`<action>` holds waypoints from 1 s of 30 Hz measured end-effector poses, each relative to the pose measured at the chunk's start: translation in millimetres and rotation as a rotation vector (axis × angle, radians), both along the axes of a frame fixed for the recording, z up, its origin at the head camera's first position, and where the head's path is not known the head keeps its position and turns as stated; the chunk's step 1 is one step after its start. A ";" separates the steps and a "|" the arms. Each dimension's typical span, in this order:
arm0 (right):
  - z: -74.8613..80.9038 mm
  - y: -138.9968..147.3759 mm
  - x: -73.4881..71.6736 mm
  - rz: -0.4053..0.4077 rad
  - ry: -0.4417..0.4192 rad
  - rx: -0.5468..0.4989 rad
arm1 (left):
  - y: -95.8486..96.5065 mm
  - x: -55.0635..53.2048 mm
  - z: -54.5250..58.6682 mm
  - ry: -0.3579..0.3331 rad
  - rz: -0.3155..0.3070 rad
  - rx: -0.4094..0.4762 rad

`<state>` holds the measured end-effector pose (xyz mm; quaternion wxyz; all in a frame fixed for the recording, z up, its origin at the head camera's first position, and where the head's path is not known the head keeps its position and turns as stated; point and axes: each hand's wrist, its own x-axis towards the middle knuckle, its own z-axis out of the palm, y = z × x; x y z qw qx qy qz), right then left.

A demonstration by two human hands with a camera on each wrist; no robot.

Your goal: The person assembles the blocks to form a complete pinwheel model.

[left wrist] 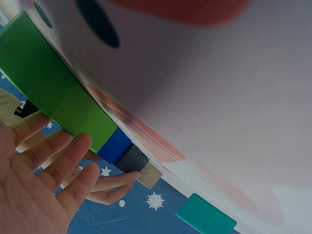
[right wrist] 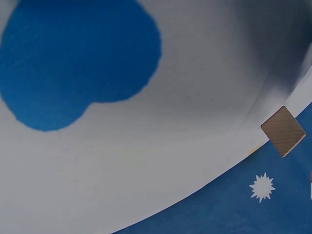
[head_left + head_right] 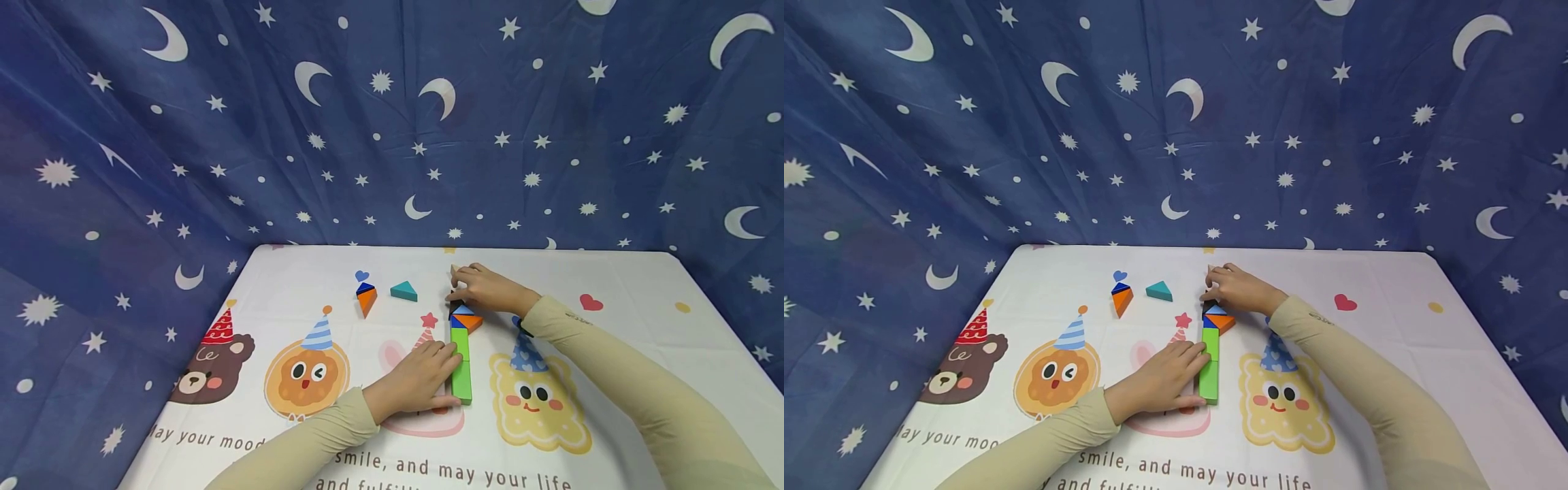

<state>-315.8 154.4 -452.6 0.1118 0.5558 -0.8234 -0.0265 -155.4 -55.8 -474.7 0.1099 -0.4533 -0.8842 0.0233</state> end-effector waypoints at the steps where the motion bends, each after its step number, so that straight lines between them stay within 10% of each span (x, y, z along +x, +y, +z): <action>1: -0.1 0.1 0.0 -0.001 -0.001 0.003 | 0.1 0.0 0.0 0.000 0.000 0.001; 30: 4.3 2.6 5.8 -0.042 -0.060 0.083 | 0.0 -0.2 -0.6 0.004 -0.002 -0.006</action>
